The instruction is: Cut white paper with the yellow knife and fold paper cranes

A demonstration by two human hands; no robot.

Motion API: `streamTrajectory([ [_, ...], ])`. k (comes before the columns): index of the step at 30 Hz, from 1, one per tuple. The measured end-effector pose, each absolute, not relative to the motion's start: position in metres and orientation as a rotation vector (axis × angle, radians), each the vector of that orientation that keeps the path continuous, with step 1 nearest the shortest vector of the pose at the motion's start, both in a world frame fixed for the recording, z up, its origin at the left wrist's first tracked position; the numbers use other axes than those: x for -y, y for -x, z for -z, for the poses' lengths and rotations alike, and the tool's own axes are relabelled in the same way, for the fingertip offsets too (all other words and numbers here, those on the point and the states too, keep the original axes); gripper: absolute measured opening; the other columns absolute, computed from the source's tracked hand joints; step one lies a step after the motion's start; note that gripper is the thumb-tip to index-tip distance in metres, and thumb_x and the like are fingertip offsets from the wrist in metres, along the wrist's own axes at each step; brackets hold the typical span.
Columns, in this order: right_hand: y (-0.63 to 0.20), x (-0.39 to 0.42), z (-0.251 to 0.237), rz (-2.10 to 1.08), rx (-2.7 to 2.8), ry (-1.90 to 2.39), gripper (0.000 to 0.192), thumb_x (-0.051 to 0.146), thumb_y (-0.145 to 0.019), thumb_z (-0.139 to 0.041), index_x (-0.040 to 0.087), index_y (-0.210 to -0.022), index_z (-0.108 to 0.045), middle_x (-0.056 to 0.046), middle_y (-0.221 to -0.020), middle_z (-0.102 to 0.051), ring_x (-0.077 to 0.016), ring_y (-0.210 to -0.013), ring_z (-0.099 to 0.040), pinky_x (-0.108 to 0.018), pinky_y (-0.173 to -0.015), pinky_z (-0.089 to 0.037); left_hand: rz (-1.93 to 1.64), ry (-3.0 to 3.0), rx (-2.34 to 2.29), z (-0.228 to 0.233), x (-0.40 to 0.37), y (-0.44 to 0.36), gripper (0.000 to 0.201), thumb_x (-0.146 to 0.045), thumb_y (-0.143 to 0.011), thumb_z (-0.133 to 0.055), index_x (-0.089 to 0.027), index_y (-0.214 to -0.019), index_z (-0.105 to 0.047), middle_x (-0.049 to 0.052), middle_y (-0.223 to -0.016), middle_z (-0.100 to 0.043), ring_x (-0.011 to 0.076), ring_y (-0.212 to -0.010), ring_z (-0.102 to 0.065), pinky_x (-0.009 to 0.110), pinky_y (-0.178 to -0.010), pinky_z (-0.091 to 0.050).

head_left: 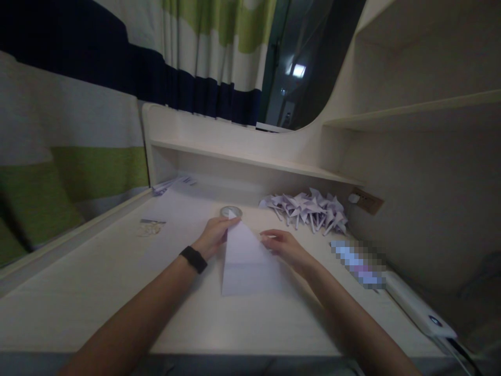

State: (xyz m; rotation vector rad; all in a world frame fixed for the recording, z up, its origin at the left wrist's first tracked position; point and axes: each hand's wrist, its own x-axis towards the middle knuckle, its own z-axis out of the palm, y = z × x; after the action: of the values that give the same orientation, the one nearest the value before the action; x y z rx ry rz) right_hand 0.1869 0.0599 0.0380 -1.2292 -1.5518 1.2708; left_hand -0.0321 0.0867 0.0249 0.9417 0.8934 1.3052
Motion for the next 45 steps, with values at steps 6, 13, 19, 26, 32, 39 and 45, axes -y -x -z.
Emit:
streamTrajectory([
  [6,-0.171,-0.073,-0.04,-1.301,1.695,1.231,0.027,0.038,-0.062,-0.075,0.012,-0.063,-0.069,0.002,-0.048,-0.054,-0.0069,-0.044,-0.037,-0.023,-0.045,-0.024,-1.224,-1.117,-0.793,-0.026,-0.1,0.051,0.029,-0.036,-0.067,-0.077,-0.012,-0.081,-0.071,0.009,-0.08,-0.069,0.0158,-0.066,-0.061,0.025,-0.061,-0.044],
  [13,-0.183,-0.082,-0.074,-1.27,2.275,1.222,0.019,0.031,-0.064,-0.071,0.013,-0.071,-0.075,-0.001,-0.059,-0.066,-0.0105,-0.053,-0.05,-0.023,-0.054,-0.037,-0.833,-1.835,-0.838,-0.049,-0.085,0.065,0.027,-0.041,-0.074,-0.068,-0.015,-0.076,-0.076,0.008,-0.072,-0.069,0.0179,-0.066,-0.057,0.025,-0.057,-0.037],
  [19,-0.165,-0.085,-0.065,-1.111,2.518,1.256,0.015,0.024,-0.065,-0.068,0.014,-0.071,-0.076,0.0,-0.06,-0.067,-0.0115,-0.055,-0.052,-0.023,-0.056,-0.039,-0.457,-2.159,-0.721,-0.037,-0.078,0.05,0.031,-0.035,-0.076,-0.064,-0.016,-0.052,-0.064,-0.002,-0.047,-0.053,0.0106,-0.043,-0.037,0.025,-0.046,-0.023],
  [26,-0.162,-0.086,-0.055,-1.093,2.553,1.209,0.011,0.022,-0.063,-0.07,0.015,-0.069,-0.076,0.0,-0.062,-0.069,-0.0132,-0.059,-0.056,-0.023,-0.06,-0.041,-0.395,-2.175,-0.731,-0.026,-0.082,0.053,0.02,-0.028,-0.073,-0.06,-0.015,-0.063,-0.072,0.0,-0.054,-0.062,0.011,-0.043,-0.043,0.024,-0.046,-0.026],
  [32,-0.176,-0.089,-0.064,-1.156,2.455,1.152,0.013,0.022,-0.062,-0.069,0.016,-0.07,-0.076,-0.001,-0.066,-0.071,-0.0141,-0.061,-0.059,-0.024,-0.063,-0.045,-0.429,-2.083,-0.798,-0.035,-0.076,0.053,0.022,-0.027,-0.073,-0.058,-0.015,-0.057,-0.066,-0.002,-0.043,-0.047,0.0094,-0.039,-0.035,0.024,-0.041,-0.02],
  [39,-0.209,-0.094,-0.081,-1.172,2.434,1.226,0.019,0.031,-0.061,-0.074,0.015,-0.07,-0.076,-0.003,-0.065,-0.071,-0.0148,-0.061,-0.06,-0.025,-0.063,-0.045,-0.403,-2.019,-0.753,-0.045,-0.076,0.063,0.021,-0.032,-0.074,-0.063,-0.017,-0.065,-0.074,0.005,-0.06,-0.068,0.0137,-0.051,-0.056,0.022,-0.049,-0.035],
  [45,-0.237,-0.091,-0.083,-1.105,2.391,1.335,0.017,0.029,-0.062,-0.073,0.015,-0.07,-0.076,-0.003,-0.065,-0.071,-0.0149,-0.06,-0.06,-0.025,-0.062,-0.044,-0.323,-1.963,-0.859,-0.05,-0.087,0.087,0.017,-0.033,-0.07,-0.066,-0.02,-0.071,-0.077,0.008,-0.068,-0.073,0.0193,-0.062,-0.065,0.025,-0.057,-0.044],
])
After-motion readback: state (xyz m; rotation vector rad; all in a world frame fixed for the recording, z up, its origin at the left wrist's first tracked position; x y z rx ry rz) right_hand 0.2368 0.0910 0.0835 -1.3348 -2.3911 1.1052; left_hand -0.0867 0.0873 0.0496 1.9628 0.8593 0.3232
